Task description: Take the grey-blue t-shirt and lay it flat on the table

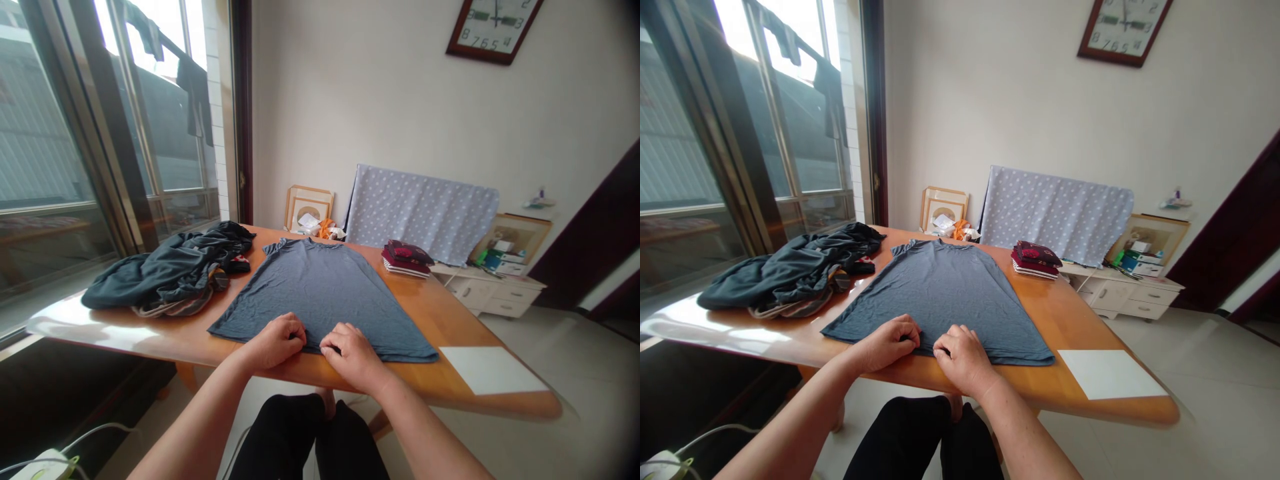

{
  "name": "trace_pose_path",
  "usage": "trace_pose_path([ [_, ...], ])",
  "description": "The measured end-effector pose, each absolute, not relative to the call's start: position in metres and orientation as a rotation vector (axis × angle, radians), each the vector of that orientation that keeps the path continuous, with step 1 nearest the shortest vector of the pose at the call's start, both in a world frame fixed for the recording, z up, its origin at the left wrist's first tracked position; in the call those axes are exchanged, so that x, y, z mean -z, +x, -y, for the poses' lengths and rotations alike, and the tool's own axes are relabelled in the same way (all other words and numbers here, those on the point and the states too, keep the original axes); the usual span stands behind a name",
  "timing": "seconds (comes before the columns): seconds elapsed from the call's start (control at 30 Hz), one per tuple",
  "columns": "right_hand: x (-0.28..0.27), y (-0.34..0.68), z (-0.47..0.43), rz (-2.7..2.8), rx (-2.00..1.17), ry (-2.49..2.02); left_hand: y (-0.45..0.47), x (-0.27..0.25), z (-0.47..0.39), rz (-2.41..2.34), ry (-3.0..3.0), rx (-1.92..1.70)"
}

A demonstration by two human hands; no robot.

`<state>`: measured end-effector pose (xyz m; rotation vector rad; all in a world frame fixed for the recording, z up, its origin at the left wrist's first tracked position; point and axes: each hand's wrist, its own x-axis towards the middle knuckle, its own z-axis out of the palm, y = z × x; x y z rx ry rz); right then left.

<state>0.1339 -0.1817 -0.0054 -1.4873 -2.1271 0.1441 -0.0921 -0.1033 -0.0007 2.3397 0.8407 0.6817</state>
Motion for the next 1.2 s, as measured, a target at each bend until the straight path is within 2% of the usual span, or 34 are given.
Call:
trace_pose_path([
  [0.77,0.013,0.124,0.218,2.142,0.065,-1.480,-0.095,0.003,0.116,-0.893,2.405,-0.753],
  [0.93,0.013,0.124,0.220,2.139,0.062,-1.497,-0.112,0.012,0.112,-1.144,2.309,-0.967],
  [1.2,0.014,0.123,0.221,2.134,0.092,-1.518,-0.118,0.006,0.119,-1.447,2.473,-0.924],
])
